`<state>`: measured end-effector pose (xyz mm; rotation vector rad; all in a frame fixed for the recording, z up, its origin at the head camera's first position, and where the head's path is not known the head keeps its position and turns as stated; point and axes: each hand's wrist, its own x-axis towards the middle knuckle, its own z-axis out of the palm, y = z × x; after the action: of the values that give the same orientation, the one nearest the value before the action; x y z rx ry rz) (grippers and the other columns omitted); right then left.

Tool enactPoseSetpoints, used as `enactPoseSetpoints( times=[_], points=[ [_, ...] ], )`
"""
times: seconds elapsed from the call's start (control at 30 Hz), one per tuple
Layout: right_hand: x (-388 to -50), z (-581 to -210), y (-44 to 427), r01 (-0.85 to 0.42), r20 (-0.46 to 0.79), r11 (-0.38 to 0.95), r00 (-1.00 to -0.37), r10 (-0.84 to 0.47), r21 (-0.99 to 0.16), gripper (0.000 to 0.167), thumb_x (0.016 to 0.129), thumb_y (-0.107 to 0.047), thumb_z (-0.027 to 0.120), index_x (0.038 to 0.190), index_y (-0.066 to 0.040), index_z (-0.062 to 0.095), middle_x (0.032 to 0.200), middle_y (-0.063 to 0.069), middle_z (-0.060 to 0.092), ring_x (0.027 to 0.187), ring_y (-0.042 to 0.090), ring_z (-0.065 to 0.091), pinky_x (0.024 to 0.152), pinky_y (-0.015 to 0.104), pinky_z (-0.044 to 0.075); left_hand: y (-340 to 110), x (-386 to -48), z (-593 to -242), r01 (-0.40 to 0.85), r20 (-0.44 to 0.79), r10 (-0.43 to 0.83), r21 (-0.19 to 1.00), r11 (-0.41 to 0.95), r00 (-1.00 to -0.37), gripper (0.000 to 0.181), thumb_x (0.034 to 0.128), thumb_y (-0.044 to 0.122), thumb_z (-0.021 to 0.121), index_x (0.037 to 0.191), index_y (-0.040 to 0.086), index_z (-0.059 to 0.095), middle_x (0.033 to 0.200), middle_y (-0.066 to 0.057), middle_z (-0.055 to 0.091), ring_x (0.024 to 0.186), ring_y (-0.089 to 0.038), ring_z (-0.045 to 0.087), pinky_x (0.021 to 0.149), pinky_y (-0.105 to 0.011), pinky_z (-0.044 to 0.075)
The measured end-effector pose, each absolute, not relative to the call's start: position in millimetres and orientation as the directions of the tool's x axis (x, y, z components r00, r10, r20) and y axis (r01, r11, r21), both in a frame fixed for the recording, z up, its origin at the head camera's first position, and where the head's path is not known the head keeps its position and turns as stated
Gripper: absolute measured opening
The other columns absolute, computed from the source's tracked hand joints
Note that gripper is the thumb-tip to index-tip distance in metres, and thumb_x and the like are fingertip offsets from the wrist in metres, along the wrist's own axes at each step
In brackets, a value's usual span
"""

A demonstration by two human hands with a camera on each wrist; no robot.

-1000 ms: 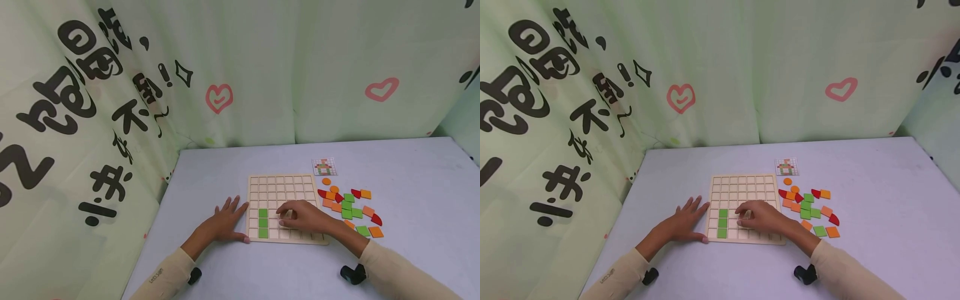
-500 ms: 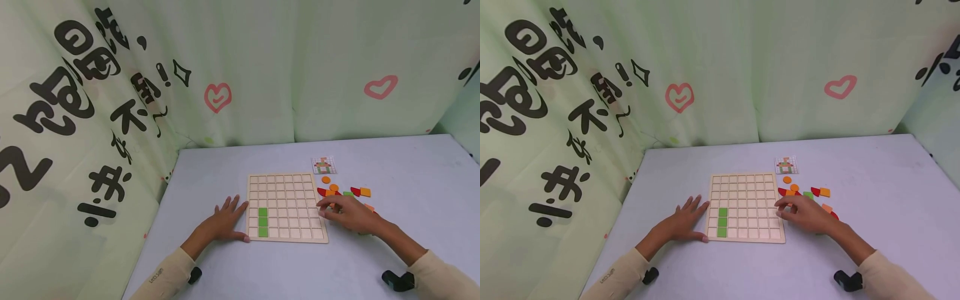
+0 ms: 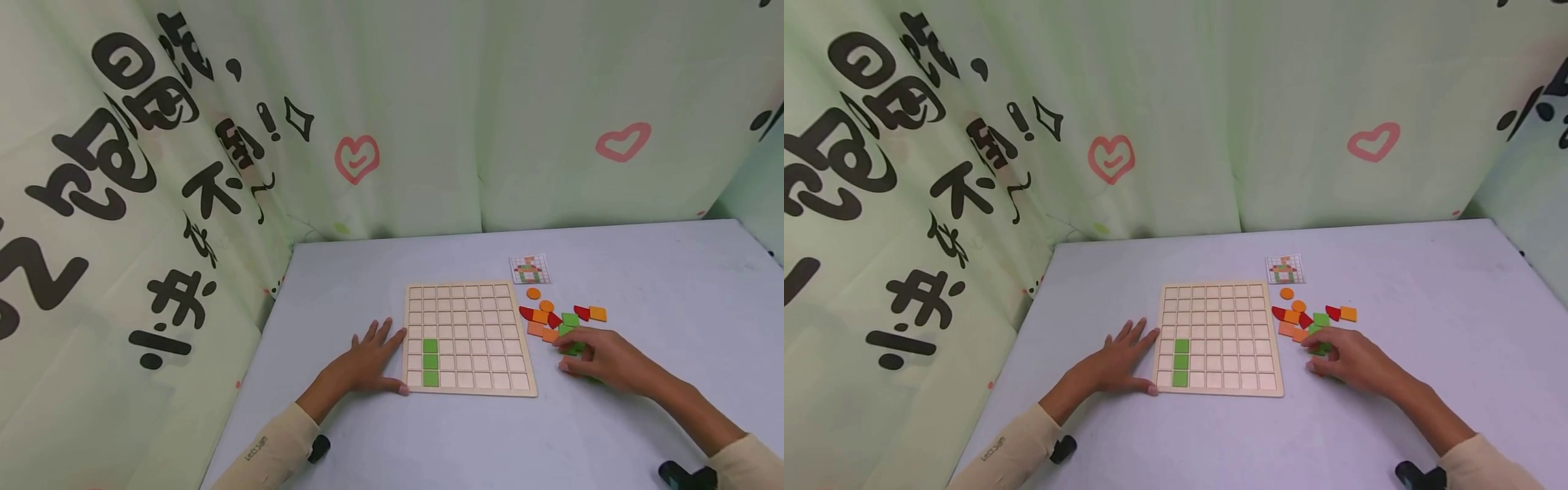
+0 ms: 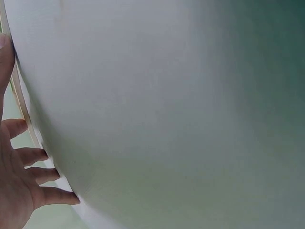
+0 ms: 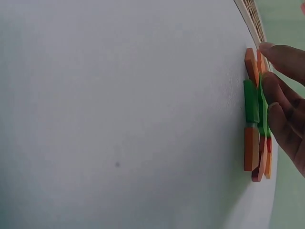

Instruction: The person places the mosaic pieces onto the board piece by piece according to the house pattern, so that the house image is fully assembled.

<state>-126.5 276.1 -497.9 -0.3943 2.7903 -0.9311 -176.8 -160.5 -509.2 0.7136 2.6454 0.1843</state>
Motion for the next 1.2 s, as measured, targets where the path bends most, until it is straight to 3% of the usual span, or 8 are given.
enactPoseSetpoints(
  times=[0.27,0.6,0.87,1.07,1.2],
  points=[
    [-123.1,-498.3,284.8,-0.199,-0.108,0.788,-0.942,-0.317,-0.583,0.038,0.08,-0.026,0.085,0.112,-0.012,0.073,0.1,-0.004,0.068,0.063,0.003,0.044,0.055,0.021,0.039,-159.7,-177.0,-507.5,0.458,-0.333,0.512,0.231,0.858,-0.792,0.112,0.075,0.075,0.07,0.162,0.023,0.022,0.169,-0.014,0.013,0.155,-0.041,0.01,0.112,-0.071,0.026],
    [-121.6,-499.4,283.7,-0.199,-0.113,0.801,-0.943,-0.313,-0.564,0.04,0.079,-0.025,0.085,0.114,-0.009,0.072,0.102,-0.002,0.068,0.064,0.004,0.043,0.056,0.021,0.039,-158.8,-177.6,-507.1,0.458,-0.339,0.51,0.226,0.86,-0.791,0.112,0.0751,0.075,0.07,0.162,0.023,0.021,0.169,-0.013,0.012,0.155,-0.041,0.009,0.112,-0.071,0.025],
    [-120.3,-500.6,282.0,-0.179,-0.157,0.817,-0.938,-0.31,-0.548,0.037,0.08,-0.026,0.085,0.113,-0.012,0.074,0.095,-0.005,0.064,0.072,0.007,0.045,0.058,0.021,0.039,-158.6,-176.8,-507.2,0.46,-0.337,0.507,0.214,0.862,-0.793,0.112,0.0747,0.075,0.07,0.162,0.023,0.022,0.169,-0.014,0.014,0.155,-0.041,0.011,0.112,-0.071,0.027],
    [-117.5,-500.4,279.6,-0.168,-0.167,0.81,-0.936,-0.31,-0.562,0.037,0.083,-0.021,0.082,0.118,-0.012,0.072,0.086,-0.007,0.059,0.066,0.007,0.044,0.056,0.021,0.038,-159.4,-176.9,-507.8,0.457,-0.339,0.503,0.212,0.864,-0.795,0.113,0.0747,0.075,0.07,0.162,0.023,0.021,0.169,-0.014,0.013,0.155,-0.041,0.011,0.112,-0.071,0.026],
    [-116.5,-499.9,278.3,-0.187,-0.133,0.791,-0.938,-0.32,-0.582,0.04,0.086,-0.015,0.078,0.125,-0.01,0.07,0.089,-0.007,0.061,0.062,0.004,0.043,0.055,0.02,0.039,-159.2,-176.7,-508.4,0.458,-0.339,0.504,0.211,0.864,-0.795,0.113,0.0745,0.076,0.069,0.162,0.022,0.021,0.169,-0.014,0.014,0.155,-0.041,0.011,0.111,-0.071,0.027]
  ],
)
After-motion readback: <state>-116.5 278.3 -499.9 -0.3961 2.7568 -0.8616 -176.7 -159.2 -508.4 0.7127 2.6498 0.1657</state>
